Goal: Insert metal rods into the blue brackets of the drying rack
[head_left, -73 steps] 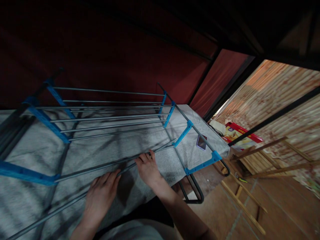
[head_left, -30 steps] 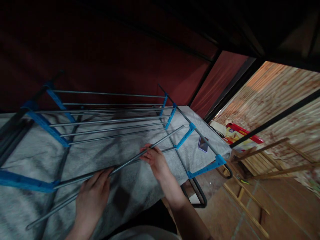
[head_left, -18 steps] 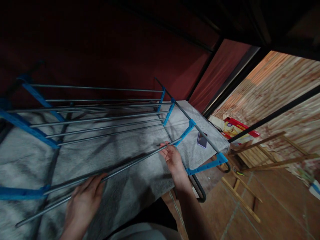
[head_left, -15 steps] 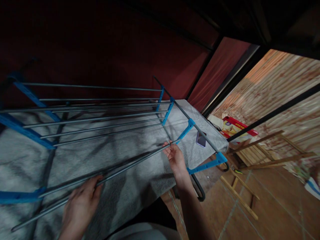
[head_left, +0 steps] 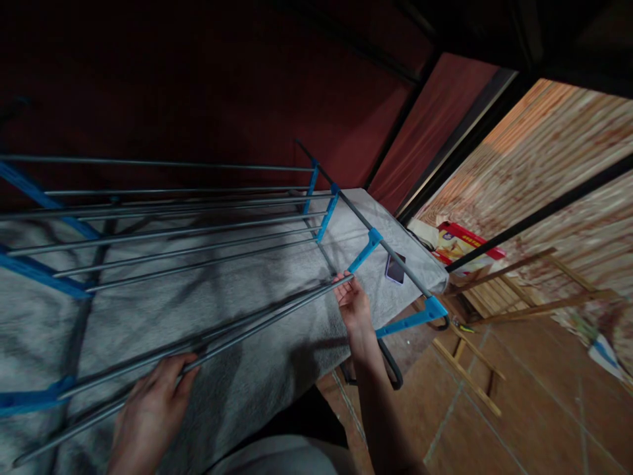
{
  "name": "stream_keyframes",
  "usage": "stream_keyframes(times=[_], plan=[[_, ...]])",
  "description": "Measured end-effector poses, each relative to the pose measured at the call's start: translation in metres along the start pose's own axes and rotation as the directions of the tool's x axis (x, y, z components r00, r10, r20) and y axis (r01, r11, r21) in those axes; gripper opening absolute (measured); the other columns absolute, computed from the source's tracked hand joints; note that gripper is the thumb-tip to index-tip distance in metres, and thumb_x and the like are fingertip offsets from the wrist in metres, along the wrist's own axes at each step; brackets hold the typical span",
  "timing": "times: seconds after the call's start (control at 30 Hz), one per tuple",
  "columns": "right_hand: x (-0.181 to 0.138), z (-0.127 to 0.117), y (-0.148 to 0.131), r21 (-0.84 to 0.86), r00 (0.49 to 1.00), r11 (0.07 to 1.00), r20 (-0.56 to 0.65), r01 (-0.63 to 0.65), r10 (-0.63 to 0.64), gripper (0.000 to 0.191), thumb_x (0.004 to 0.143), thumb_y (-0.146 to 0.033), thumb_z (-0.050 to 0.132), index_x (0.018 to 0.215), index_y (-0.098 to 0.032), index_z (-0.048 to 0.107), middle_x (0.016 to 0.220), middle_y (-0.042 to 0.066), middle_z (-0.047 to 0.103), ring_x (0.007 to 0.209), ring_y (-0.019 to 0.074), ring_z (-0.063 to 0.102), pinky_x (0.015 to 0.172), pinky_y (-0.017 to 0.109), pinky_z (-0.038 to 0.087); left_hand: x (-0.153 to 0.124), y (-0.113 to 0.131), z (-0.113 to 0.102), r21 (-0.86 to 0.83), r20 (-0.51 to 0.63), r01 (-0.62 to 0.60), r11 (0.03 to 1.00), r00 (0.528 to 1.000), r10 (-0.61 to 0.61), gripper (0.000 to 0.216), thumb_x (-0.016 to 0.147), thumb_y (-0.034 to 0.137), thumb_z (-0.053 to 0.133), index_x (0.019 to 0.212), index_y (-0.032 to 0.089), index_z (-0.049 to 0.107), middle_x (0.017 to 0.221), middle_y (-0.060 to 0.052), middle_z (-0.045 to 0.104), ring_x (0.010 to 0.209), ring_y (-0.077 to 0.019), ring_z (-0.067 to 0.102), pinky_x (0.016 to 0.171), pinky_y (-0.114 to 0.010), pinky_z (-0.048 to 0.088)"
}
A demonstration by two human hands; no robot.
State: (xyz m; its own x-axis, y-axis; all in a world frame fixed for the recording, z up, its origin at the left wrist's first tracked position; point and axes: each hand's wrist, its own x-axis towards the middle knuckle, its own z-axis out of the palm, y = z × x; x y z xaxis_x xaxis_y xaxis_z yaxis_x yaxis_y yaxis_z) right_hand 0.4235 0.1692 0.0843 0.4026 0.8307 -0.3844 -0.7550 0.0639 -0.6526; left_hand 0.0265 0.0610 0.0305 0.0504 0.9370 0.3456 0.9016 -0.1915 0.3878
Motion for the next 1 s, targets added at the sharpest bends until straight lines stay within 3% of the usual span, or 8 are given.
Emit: stream_keyframes(times=[0.4,0.77,1.0], plan=[[0.002,-0.006,0.011,-0.045,0.996,0.997,0.065,0.062,-0.059,0.003,0.092,-0.026,0.073,0.092,-0.023,0.073,0.09,0.002,0.081,0.089,0.0162,0.078,0.09,0.03,0.065,-0.007,-0.005,0.001,-0.064,-0.004,-0.034,0.997,0.999,0.034,0.028,0.103,0.049,0.047,0.108,0.029,0.066,0.1,-0.004,0.083,0.081,-0.0259,0.078,0.074,-0.037,0.06],[-0.002,-0.008,0.009,-0.046,0.99,0.993,0.09,0.109,-0.105,0.009,0.089,-0.027,0.079,0.094,-0.023,0.074,0.091,0.001,0.081,0.089,0.0135,0.078,0.09,0.026,0.065,-0.008,-0.005,0.005,-0.109,-0.005,-0.103,0.989,0.995,0.103,0.032,0.104,0.054,0.047,0.11,0.029,0.066,0.1,-0.004,0.083,0.084,-0.0254,0.079,0.077,-0.036,0.061],[-0.005,-0.008,0.004,-0.074,0.991,0.99,0.063,0.121,-0.116,0.007,0.089,-0.025,0.078,0.09,-0.023,0.072,0.09,0.001,0.081,0.086,0.0139,0.078,0.086,0.025,0.065,-0.011,-0.001,0.005,-0.099,0.001,-0.036,0.994,0.999,0.037,0.037,0.102,0.059,0.048,0.111,0.029,0.068,0.1,-0.004,0.084,0.085,-0.0262,0.079,0.077,-0.037,0.061]])
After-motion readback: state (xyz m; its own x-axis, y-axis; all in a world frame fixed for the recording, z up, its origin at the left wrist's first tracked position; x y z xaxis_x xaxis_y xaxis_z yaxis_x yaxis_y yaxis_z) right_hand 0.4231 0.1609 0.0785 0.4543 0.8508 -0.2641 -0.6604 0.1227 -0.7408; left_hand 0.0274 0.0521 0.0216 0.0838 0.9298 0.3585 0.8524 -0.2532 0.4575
